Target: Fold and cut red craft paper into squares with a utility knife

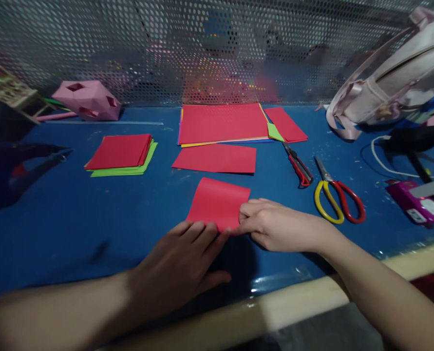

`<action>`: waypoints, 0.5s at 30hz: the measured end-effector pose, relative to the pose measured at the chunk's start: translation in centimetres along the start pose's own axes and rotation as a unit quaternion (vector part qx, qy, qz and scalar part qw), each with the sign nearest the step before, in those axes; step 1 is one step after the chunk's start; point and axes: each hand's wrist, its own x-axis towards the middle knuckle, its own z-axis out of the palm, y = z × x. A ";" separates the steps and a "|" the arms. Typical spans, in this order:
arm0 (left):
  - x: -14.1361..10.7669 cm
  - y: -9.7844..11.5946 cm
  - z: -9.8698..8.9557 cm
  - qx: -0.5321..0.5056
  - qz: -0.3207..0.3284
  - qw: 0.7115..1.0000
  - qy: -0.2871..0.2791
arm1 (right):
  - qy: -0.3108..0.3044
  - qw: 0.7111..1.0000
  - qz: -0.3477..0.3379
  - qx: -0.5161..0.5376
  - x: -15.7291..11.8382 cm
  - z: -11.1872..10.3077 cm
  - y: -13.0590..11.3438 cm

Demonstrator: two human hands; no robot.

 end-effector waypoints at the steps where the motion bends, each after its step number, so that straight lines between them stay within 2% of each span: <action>1: 0.1 0.0 0.0 -0.002 -0.002 1.000 0.002 | 0.010 1.000 0.002 0.011 0.0 -0.1 -0.1; 5: 0.1 0.4 0.1 -0.008 -0.008 1.000 0.022 | 0.113 0.989 0.035 0.084 0.6 -0.2 -0.9; 7: -0.1 0.6 0.4 -0.013 -0.014 0.999 0.041 | 0.129 0.983 0.052 0.124 1.3 0.3 -1.5; 9: -0.4 0.8 0.8 -0.021 -0.023 0.997 0.066 | 0.104 0.980 0.040 0.163 2.1 1.2 -1.9; 12: -0.7 0.9 1.5 -0.061 -0.020 0.993 0.099 | 0.063 0.979 -0.014 0.192 3.2 2.4 -2.2; 15: -0.6 0.8 1.8 -0.091 -0.024 0.992 0.087 | 0.017 0.983 -0.029 0.182 3.9 2.8 -2.1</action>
